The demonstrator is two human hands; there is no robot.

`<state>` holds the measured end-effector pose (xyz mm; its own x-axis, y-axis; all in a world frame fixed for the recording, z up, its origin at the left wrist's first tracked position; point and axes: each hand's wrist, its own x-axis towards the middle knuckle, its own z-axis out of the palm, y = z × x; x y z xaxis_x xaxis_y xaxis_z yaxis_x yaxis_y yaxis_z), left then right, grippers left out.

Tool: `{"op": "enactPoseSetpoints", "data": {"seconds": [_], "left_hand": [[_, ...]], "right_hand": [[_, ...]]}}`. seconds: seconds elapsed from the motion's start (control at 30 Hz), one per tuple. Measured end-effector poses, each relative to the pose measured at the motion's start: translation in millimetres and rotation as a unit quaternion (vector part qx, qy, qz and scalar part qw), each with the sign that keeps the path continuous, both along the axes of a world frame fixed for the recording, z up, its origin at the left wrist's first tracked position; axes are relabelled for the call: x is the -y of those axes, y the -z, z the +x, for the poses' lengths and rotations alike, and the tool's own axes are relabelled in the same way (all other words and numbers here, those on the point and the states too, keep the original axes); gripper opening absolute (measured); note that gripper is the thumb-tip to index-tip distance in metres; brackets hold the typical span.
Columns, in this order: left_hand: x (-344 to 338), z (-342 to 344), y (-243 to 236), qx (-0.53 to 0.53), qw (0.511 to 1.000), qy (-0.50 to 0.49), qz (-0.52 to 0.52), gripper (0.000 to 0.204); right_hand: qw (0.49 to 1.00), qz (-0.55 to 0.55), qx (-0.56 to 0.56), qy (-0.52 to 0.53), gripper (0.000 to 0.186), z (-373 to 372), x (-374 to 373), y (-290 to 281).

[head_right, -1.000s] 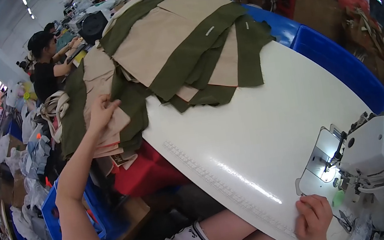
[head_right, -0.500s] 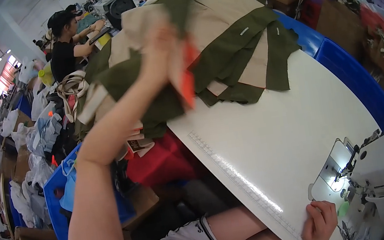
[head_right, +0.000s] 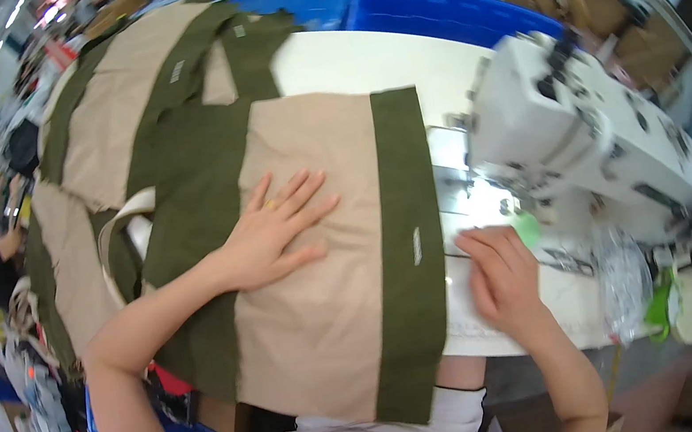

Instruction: The person is using an industrial sewing machine to stitch together fabric components to manufacture bags.

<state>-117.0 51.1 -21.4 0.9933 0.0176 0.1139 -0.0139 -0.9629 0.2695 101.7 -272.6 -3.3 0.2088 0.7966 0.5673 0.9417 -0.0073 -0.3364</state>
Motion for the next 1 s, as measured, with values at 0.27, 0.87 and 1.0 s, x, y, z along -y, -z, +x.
{"op": "enactPoseSetpoints", "data": {"seconds": [0.27,0.87,1.0], "left_hand": [[44,63,-42,-0.011,0.992,-0.022,-0.127,0.040],[123,107,-1,0.108,0.971,0.082,-0.197,0.048],[125,116,-5,0.096,0.969,0.086,-0.213,0.044]], "right_hand": [[0.979,-0.185,0.046,-0.071,0.056,-7,-5,-12],[0.983,-0.151,0.051,0.090,0.054,-5,28,2],[0.985,-0.138,0.040,0.094,0.051,8,29,-5]]}}
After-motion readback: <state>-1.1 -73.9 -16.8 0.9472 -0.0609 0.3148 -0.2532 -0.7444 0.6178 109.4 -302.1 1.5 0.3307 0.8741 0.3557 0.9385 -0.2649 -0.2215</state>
